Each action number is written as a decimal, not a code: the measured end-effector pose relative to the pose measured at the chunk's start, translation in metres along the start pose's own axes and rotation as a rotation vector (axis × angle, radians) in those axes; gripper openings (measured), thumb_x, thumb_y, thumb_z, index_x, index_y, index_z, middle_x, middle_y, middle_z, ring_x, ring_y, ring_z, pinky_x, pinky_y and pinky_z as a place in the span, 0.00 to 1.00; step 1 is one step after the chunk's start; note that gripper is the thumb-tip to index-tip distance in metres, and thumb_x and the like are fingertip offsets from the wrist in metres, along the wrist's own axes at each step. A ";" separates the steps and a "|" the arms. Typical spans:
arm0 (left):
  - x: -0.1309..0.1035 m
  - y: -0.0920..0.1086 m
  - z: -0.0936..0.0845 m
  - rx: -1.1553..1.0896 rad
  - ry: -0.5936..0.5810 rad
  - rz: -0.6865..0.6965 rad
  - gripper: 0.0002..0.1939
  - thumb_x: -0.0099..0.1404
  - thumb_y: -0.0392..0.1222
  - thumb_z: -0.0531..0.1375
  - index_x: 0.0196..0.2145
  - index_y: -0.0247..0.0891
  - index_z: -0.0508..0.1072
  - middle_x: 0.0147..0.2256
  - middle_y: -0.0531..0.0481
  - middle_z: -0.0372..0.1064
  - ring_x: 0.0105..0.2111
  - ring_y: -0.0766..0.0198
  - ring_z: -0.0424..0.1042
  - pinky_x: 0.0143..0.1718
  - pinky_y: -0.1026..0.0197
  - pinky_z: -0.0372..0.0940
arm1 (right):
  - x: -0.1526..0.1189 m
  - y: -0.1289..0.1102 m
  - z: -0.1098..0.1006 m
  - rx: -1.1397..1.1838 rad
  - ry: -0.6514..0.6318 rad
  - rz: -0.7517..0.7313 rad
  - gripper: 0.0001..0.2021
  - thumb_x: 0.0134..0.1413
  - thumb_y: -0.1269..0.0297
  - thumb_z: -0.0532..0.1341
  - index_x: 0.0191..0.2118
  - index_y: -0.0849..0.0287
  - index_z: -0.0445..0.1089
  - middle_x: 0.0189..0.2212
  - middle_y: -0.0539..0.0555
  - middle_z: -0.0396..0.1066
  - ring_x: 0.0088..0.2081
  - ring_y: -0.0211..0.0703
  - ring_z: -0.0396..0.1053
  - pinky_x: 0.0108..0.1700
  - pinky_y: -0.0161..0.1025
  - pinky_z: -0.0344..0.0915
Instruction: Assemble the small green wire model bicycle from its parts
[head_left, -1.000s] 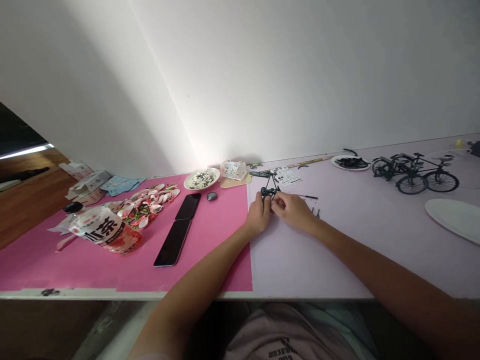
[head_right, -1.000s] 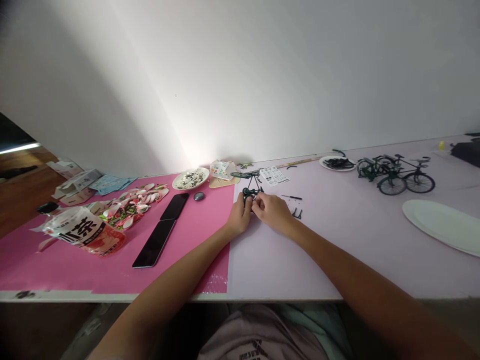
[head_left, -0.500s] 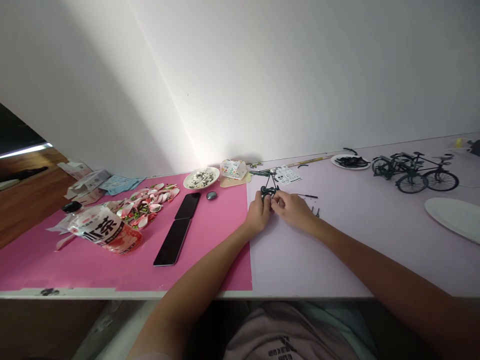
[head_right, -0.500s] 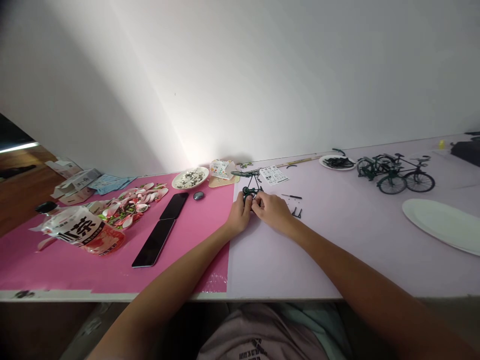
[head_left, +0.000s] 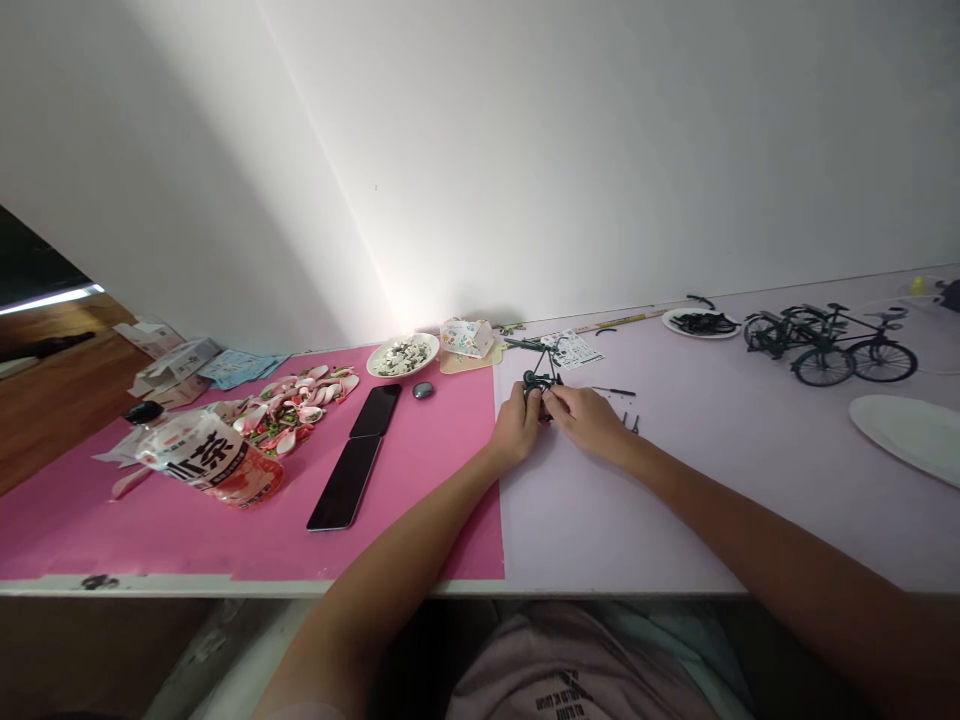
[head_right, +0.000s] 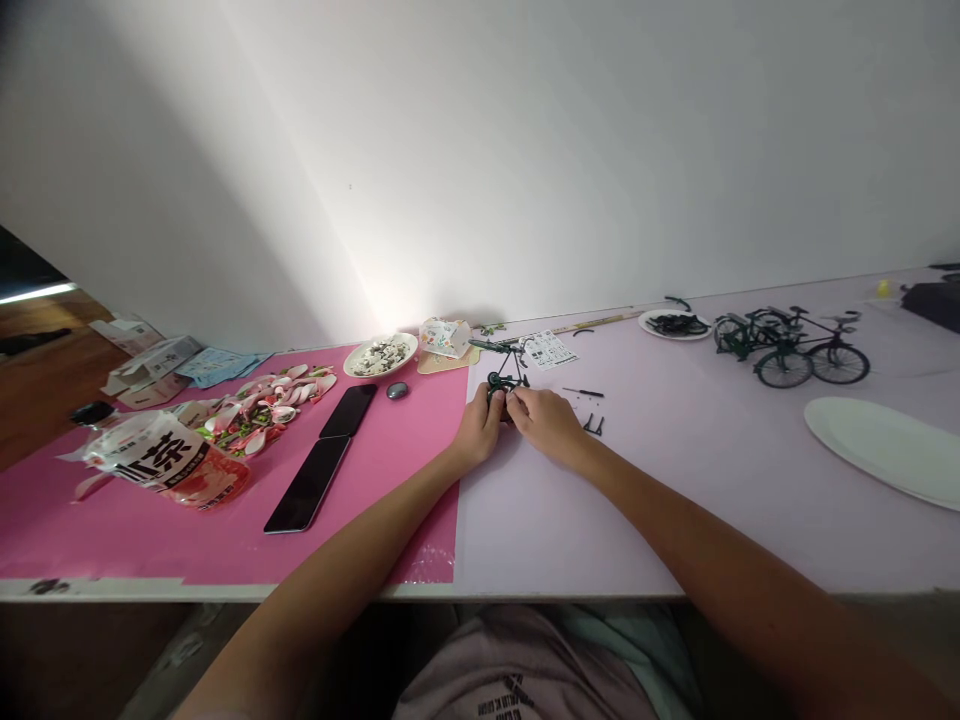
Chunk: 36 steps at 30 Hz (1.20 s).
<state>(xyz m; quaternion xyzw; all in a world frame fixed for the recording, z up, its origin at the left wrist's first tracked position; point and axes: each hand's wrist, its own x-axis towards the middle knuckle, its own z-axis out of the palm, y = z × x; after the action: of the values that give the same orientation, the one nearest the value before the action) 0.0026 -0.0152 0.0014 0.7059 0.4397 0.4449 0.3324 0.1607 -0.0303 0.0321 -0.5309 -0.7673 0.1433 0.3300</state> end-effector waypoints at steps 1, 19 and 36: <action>0.000 0.000 0.000 -0.020 0.002 -0.009 0.13 0.78 0.54 0.47 0.41 0.42 0.59 0.32 0.50 0.74 0.30 0.60 0.76 0.34 0.59 0.67 | 0.000 0.001 0.000 -0.003 -0.001 0.002 0.18 0.68 0.57 0.49 0.26 0.54 0.61 0.20 0.51 0.67 0.24 0.41 0.61 0.30 0.38 0.51; 0.000 0.002 -0.002 0.090 0.031 -0.001 0.13 0.78 0.52 0.47 0.40 0.42 0.60 0.29 0.52 0.70 0.29 0.61 0.71 0.33 0.60 0.60 | -0.002 -0.003 -0.001 0.039 0.001 0.018 0.08 0.58 0.58 0.58 0.31 0.54 0.68 0.21 0.48 0.69 0.24 0.40 0.62 0.31 0.37 0.53; 0.000 0.003 -0.001 0.072 0.005 0.000 0.11 0.79 0.51 0.46 0.42 0.42 0.59 0.31 0.51 0.74 0.30 0.60 0.75 0.33 0.61 0.64 | 0.000 -0.001 -0.002 -0.010 0.034 0.002 0.16 0.66 0.55 0.51 0.27 0.54 0.62 0.21 0.50 0.68 0.24 0.41 0.61 0.30 0.38 0.51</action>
<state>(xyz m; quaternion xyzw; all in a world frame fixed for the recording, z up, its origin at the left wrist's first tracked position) 0.0026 -0.0165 0.0047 0.7162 0.4563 0.4305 0.3058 0.1615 -0.0310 0.0344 -0.5358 -0.7617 0.1308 0.3401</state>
